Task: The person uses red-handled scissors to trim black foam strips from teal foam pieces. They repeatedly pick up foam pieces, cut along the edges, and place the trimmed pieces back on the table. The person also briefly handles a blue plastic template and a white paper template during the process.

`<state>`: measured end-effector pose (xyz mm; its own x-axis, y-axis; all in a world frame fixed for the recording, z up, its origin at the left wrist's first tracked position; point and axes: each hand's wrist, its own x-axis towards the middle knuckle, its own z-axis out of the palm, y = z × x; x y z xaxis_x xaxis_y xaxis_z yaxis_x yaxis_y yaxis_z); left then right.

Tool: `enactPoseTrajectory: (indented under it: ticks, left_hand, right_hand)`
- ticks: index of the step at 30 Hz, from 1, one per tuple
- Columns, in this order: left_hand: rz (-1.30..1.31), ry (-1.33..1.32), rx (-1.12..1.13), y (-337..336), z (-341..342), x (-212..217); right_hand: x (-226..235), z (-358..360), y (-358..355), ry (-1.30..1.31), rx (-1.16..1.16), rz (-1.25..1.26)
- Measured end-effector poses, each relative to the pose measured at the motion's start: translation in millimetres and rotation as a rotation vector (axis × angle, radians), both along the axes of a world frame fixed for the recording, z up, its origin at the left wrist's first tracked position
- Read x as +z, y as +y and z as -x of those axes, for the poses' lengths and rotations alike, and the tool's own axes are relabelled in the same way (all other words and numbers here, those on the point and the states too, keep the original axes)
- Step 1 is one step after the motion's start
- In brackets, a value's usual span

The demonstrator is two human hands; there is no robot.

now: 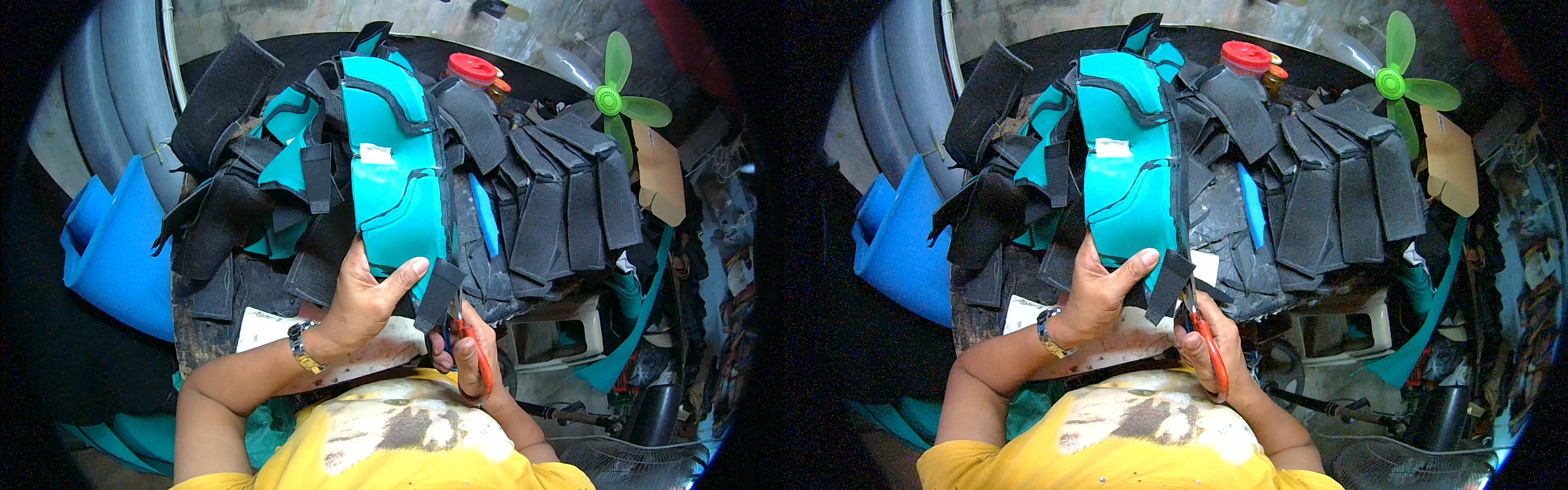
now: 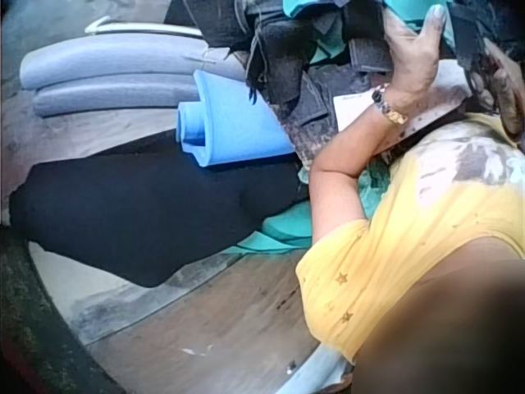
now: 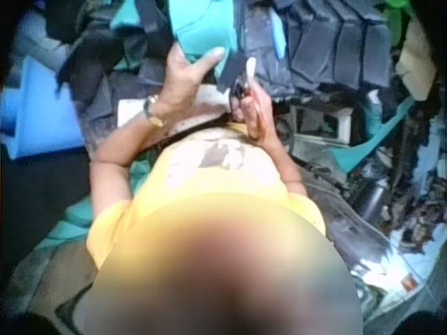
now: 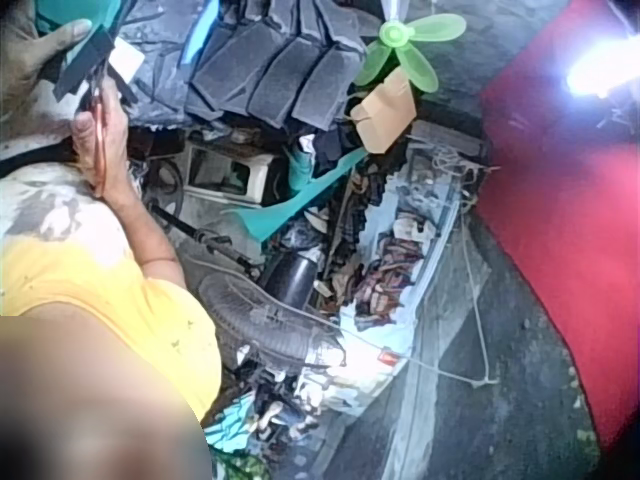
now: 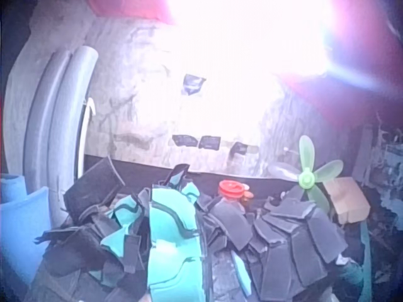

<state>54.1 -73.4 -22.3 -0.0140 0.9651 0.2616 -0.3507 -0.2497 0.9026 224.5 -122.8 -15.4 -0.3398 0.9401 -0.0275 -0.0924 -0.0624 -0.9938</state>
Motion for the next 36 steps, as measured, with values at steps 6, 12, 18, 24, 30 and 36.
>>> enactPoseTrajectory:
  ticks: [6, 12, 18, 24, 30, 36]
  left_hand:
    - [0.040, -0.051, -0.034, 0.7, -1.1, 0.0]
    - [0.339, -0.419, -0.231, 8.5, 8.5, 7.1]
    - [0.332, -0.291, -0.282, 17.5, 10.1, -1.7]
    - [0.243, -0.239, -0.291, 14.1, 1.7, -7.1]
    - [0.204, -0.259, -0.236, 4.6, -12.9, -5.8]
    - [0.151, -0.217, -0.190, 1.8, -16.7, -10.6]
  right_hand:
    - [-4.7, -0.1, -2.7, -0.085, -0.039, -0.032]
    - [-0.2, -5.0, -1.9, 0.008, -0.047, 0.051]
    - [7.9, -15.9, 3.9, 0.045, 0.038, 0.213]
    - [-1.7, -22.6, 8.6, -0.005, 0.079, 0.070]
    - [-10.2, -20.4, 14.0, -0.036, 0.053, 0.079]
    - [-14.7, -19.8, 9.2, 0.083, -0.006, 0.154]
